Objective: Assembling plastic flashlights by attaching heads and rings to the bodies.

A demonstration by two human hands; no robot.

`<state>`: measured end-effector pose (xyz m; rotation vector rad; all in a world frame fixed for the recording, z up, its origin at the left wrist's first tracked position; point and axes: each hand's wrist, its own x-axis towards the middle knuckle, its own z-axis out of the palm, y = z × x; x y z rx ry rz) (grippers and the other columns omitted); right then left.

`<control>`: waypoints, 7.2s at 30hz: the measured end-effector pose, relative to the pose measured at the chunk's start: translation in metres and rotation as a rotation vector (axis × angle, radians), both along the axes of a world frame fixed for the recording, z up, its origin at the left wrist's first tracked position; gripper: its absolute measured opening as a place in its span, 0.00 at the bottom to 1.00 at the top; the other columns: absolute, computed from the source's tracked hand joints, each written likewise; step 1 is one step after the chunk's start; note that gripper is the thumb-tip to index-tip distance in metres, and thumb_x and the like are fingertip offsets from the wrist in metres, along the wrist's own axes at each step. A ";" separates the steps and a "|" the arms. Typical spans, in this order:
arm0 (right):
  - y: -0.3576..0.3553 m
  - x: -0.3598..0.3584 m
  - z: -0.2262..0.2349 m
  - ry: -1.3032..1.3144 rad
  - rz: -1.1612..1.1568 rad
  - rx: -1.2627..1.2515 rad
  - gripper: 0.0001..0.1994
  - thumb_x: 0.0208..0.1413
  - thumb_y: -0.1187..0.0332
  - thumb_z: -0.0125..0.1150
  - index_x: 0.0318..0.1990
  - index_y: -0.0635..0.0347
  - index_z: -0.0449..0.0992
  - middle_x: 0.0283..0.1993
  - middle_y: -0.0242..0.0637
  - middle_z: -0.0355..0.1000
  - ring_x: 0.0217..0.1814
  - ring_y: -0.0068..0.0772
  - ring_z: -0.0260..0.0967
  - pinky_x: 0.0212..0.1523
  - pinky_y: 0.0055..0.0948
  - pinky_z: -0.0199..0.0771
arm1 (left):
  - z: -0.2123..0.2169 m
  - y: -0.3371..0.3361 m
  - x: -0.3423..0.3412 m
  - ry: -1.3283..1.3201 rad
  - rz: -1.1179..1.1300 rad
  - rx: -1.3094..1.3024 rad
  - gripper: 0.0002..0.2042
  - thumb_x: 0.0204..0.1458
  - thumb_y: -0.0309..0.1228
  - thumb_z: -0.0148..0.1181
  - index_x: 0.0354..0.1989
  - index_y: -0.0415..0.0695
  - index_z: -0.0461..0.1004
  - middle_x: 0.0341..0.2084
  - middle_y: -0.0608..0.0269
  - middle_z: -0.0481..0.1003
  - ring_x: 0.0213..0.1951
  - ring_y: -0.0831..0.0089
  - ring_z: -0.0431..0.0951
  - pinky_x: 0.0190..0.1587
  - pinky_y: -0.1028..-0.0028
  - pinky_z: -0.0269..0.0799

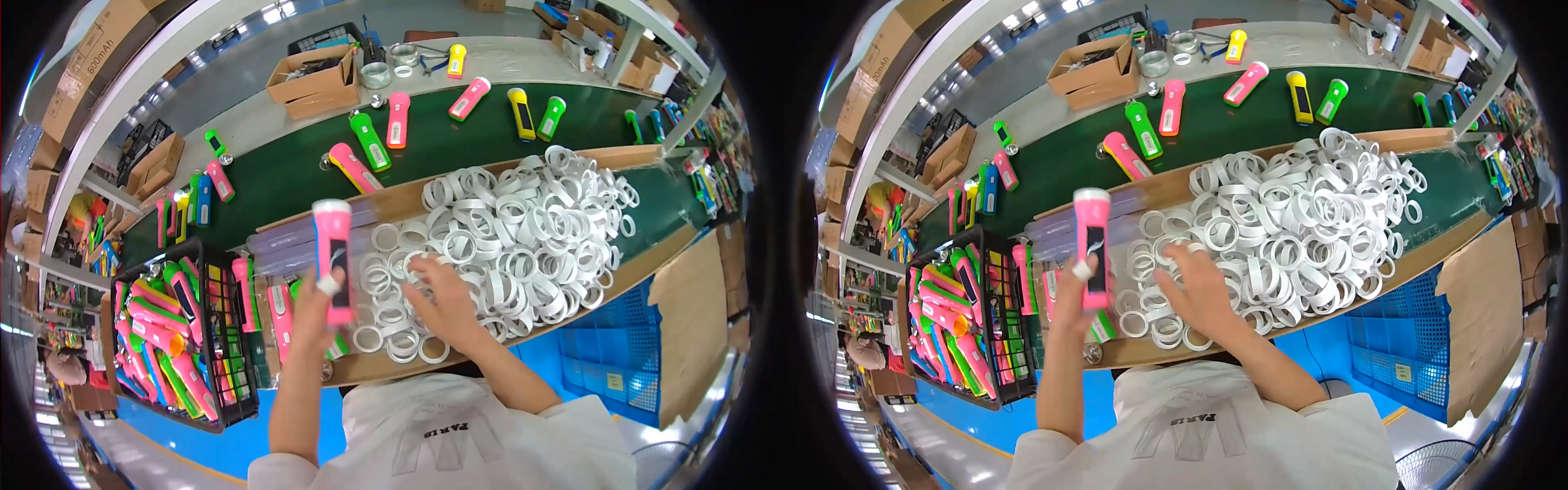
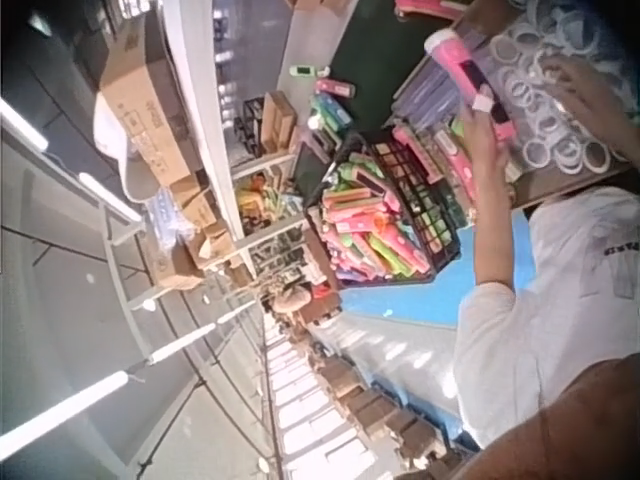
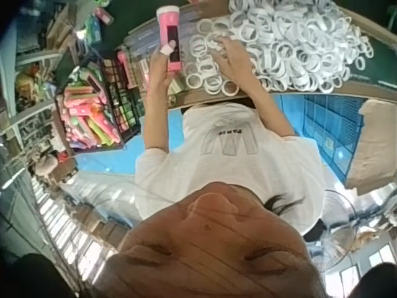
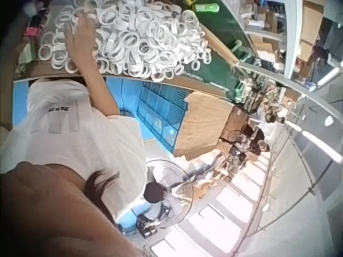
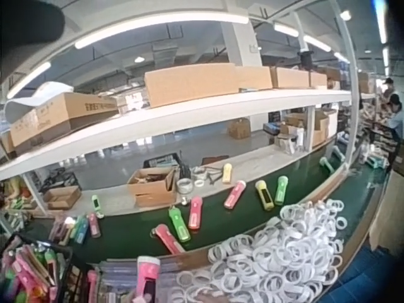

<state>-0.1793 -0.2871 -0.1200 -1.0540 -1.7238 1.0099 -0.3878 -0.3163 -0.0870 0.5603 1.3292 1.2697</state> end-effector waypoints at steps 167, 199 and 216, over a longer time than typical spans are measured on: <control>0.016 -0.017 0.044 0.976 0.415 -0.580 0.25 0.46 0.61 0.70 0.49 0.53 0.64 0.46 0.47 0.71 0.54 0.49 0.70 0.56 0.46 0.71 | -0.002 -0.067 0.050 0.637 -0.386 0.101 0.26 0.47 0.32 0.68 0.52 0.39 0.63 0.41 0.57 0.76 0.41 0.72 0.77 0.45 0.73 0.73; 0.008 -0.022 0.009 1.478 0.699 -0.668 0.14 0.46 0.64 0.64 0.36 0.52 0.63 0.35 0.47 0.70 0.49 0.52 0.72 0.61 0.52 0.64 | -0.012 -0.096 0.069 -0.710 -0.543 -0.130 0.19 0.47 0.22 0.65 0.48 0.40 0.69 0.30 0.64 0.73 0.27 0.76 0.74 0.28 0.76 0.70; 0.013 -0.005 0.005 1.114 0.363 -0.730 0.27 0.59 0.46 0.52 0.53 0.61 0.68 0.58 0.51 0.66 0.60 0.50 0.65 0.59 0.46 0.67 | -0.005 -0.060 0.041 0.257 -0.435 -0.143 0.26 0.45 0.22 0.63 0.54 0.41 0.61 0.30 0.53 0.75 0.23 0.61 0.76 0.24 0.69 0.71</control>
